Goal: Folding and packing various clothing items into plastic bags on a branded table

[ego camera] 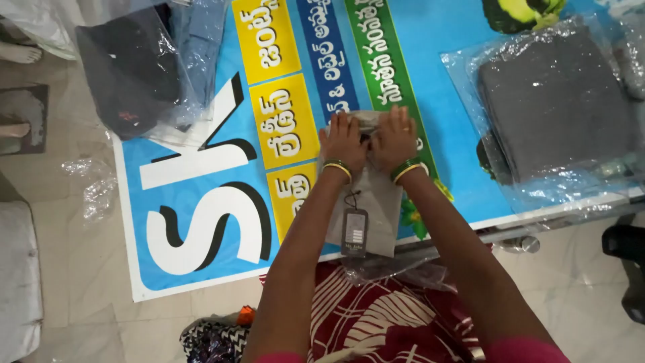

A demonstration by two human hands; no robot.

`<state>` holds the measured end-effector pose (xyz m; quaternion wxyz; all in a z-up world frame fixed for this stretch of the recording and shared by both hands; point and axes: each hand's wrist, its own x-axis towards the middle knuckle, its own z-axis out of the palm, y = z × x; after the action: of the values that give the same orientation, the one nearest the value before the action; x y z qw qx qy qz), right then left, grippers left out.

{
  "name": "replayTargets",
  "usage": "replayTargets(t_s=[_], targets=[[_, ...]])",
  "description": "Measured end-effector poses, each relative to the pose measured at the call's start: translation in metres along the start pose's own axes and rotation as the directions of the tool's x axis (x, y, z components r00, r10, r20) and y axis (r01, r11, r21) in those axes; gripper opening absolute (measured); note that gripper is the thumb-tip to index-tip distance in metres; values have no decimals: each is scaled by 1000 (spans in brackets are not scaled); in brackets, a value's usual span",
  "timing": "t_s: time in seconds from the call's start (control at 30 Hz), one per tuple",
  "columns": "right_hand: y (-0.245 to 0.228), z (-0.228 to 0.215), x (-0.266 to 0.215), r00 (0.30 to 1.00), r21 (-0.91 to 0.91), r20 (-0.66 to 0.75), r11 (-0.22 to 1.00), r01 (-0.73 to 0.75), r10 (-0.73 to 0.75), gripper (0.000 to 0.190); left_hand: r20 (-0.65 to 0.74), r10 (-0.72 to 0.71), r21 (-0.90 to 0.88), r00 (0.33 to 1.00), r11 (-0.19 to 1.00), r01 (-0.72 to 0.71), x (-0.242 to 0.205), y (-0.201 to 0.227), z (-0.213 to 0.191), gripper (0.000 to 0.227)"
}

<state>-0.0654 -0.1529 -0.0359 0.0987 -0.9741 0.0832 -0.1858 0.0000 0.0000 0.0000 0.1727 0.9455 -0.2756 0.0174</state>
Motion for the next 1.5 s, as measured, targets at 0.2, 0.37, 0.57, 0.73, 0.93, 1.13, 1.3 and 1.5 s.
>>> replayTargets(t_s=[0.2,0.37,0.57,0.73,0.93,1.13,1.3,1.5], targets=[[-21,-10,25,893,-54,434,993,-104,117,65,87,45,125,995,991,-56,-9,-6,-13,74],[-5,-4,68,880,2,431,975,-223,200,37,-211,359,80,909,933,-350,-36,-17,-3,35],[-1,18,113,883,339,470,923,-181,0,34,-333,474,3,815,865,-501,-43,-14,-19,20],[-16,9,120,800,332,578,942,-52,-159,24,-371,452,24,811,878,-478,-44,-13,-26,14],[-34,-11,99,914,61,44,915,400,-402,9,-386,435,25,813,886,-462,-40,-12,-27,20],[-37,17,106,851,172,509,984,44,-127,31,-338,439,13,833,887,-462,-44,-12,-27,23],[-34,10,95,980,139,35,972,191,-197,33,-352,421,-19,836,890,-456,-44,-19,-4,16],[26,14,35,960,363,-275,930,60,45,16,-289,362,19,887,928,-372,-45,-16,-1,42]])
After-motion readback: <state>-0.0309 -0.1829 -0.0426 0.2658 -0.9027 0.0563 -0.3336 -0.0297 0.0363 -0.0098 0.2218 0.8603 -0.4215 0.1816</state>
